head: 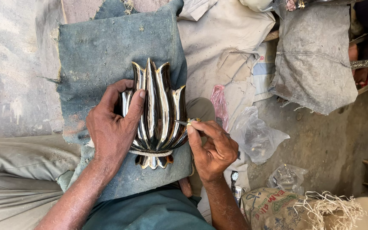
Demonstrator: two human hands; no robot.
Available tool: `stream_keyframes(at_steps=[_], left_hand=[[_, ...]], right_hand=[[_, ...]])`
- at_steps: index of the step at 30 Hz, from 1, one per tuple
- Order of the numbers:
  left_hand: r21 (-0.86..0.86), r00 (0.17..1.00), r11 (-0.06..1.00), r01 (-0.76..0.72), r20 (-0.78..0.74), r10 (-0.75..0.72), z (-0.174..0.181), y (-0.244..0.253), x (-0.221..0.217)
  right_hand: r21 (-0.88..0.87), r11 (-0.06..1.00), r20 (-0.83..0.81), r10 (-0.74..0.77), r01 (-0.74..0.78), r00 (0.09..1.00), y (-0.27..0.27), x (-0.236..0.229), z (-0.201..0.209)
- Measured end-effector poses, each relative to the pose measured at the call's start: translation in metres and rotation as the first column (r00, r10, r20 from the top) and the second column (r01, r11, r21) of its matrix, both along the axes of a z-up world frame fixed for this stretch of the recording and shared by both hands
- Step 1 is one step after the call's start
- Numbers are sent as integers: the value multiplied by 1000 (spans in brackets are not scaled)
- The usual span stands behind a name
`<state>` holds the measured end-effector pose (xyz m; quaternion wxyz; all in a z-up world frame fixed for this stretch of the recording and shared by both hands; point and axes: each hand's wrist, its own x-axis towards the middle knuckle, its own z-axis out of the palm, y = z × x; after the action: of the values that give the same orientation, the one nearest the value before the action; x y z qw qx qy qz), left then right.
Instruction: The person sits on the ground and uses a chisel and hammer to shape a shiny, petal-shaped metal object. They repeatedly position the chisel and strike it with the hammer, rotating the object to work on different sections.
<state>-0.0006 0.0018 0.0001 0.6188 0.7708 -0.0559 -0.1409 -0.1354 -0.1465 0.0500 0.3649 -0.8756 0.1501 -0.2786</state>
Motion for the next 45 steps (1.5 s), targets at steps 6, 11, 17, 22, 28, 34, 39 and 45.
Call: stream_keyframes(at_steps=[6,11,17,22,28,34,39,45], left_hand=[[-1,1000,1000,-2,1,2,0,0,0],[15,1000,1000,4,-6,-4,1,1,1],[15,1000,1000,-2,24,2,0,1,1],[9,1000,1000,2,17,-2,0,1,1],[-3,1000,1000,9,3,-9,-2,1,0],[6,999,1000,-7,44,7,-1,1,0],[23,999,1000,-9,37,9,0,1,1],[29,1000,1000,-5,13,5,1,1,1]], right_hand=[[-12,999,26,52,-51,998,1,3,-1],[-61,998,-19,-8,7,1000,3,6,2],[-57,998,-22,-5,4,1000,4,6,4],[-54,997,-1,51,-51,999,1,3,4],[-42,996,28,76,-75,997,-2,-3,-5],[-56,996,41,76,-74,996,-2,-10,-10],[-94,984,91,160,-151,983,1,-12,-12],[-96,991,67,101,-94,993,7,-14,-13]])
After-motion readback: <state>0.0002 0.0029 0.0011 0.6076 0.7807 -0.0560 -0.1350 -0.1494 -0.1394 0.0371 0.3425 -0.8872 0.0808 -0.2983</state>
